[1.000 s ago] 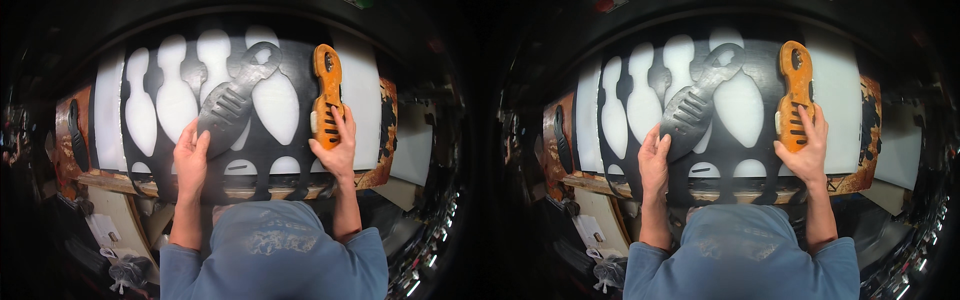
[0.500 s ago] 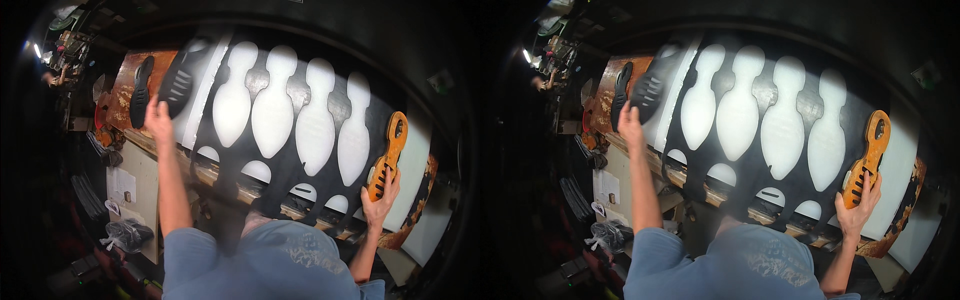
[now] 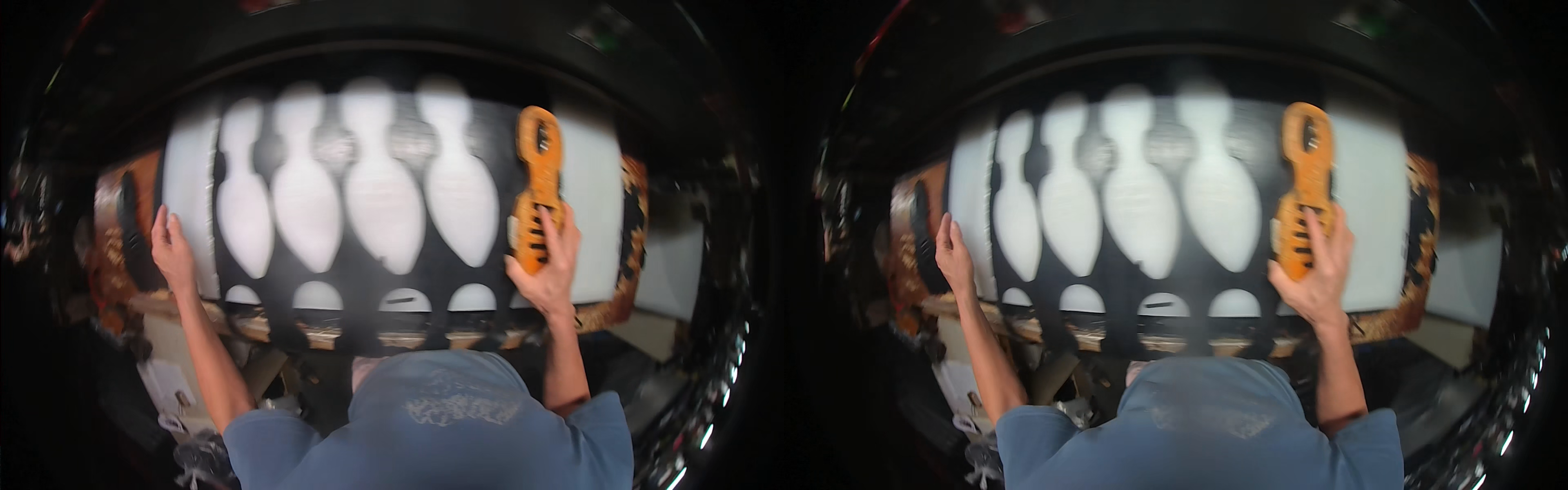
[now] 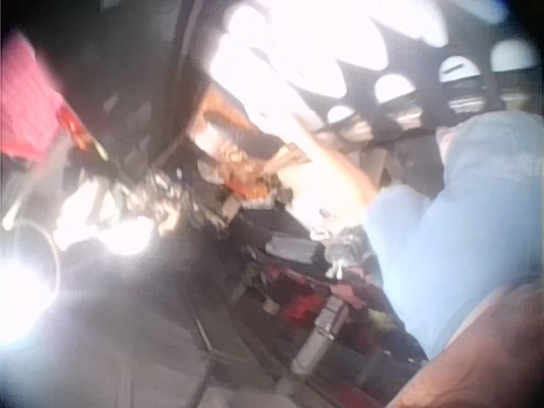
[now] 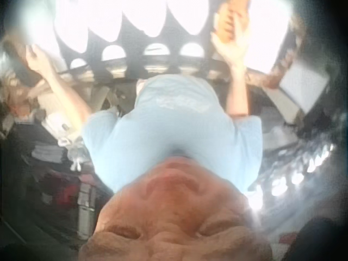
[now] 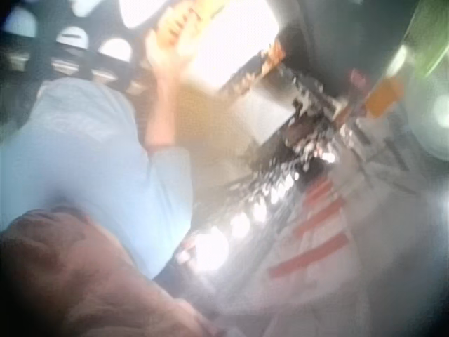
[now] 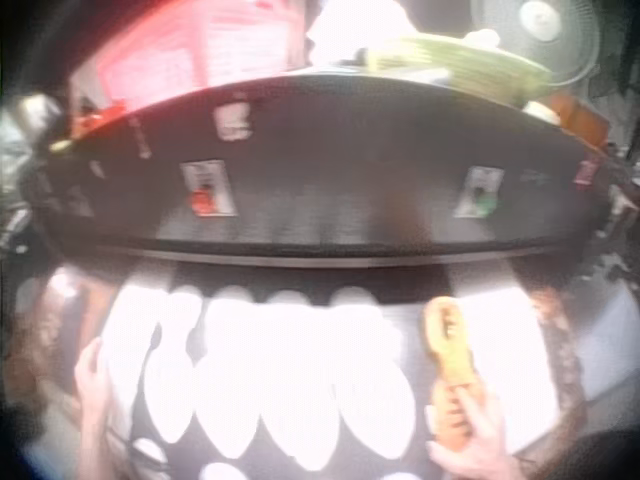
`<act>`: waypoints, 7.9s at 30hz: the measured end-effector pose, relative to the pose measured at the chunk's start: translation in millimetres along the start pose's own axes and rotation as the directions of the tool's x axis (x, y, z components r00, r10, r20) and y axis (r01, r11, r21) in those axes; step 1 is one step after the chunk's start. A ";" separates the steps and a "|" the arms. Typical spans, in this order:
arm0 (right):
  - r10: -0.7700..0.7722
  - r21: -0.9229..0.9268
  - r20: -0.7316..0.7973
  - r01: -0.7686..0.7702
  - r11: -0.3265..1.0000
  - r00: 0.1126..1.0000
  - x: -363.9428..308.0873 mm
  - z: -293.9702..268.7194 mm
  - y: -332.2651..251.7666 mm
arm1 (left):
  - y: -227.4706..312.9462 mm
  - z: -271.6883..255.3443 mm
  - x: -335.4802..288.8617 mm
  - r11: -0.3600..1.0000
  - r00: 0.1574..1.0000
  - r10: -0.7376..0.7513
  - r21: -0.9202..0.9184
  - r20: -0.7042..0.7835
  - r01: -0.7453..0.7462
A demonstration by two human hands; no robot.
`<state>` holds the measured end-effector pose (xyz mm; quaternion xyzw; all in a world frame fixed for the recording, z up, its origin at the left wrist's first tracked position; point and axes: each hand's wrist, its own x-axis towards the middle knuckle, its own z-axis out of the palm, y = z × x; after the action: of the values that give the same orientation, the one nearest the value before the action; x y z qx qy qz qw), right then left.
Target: The person repeatedly places a black sheet of material onto a flat press machine and uses a wooden hand tool to press and smooth the surface. They remove the sheet, reposition it, and repeat the pressing cycle multiple times. The person also briefly walks to a nearby stack of similar sheets, picks one up, and returns to the press to continue the task.
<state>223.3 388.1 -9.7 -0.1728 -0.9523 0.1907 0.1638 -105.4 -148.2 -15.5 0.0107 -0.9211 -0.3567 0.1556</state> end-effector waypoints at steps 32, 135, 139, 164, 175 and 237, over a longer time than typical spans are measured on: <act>-0.087 0.158 -0.080 0.099 0.982 0.993 64.5 15.3 5.5 | 252.9 155.0 -217.2 0.682 0.499 0.725 -0.396 0.474 -0.615; -0.056 0.361 0.094 0.018 0.932 0.994 49.3 21.9 9.3 | 266.2 249.0 -186.3 0.635 0.549 0.762 -0.228 0.344 -0.738; -0.010 0.833 0.240 -0.200 0.516 0.971 53.7 3.6 42.2 | 268.1 247.5 -187.7 0.642 0.550 0.755 -0.235 0.357 -0.730; 0.283 0.469 0.361 0.089 -0.879 0.888 -27.3 -34.6 79.0 | 272.3 245.0 -183.0 0.636 0.539 0.755 -0.219 0.373 -0.740; 0.335 -0.038 -0.074 -0.338 0.940 0.939 -18.6 -9.8 76.4 | 271.8 247.0 -181.5 0.641 0.554 0.761 -0.258 0.337 -0.723; 0.408 0.890 0.107 -0.271 0.367 0.907 -46.7 -45.5 2.6 | 167.4 71.0 -231.5 0.487 0.709 0.015 -0.625 0.705 0.610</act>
<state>282.6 386.0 17.4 -0.2654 -0.6388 0.6779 0.2487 109.2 53.2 -19.0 -0.0108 -0.6148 -0.7500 -0.2438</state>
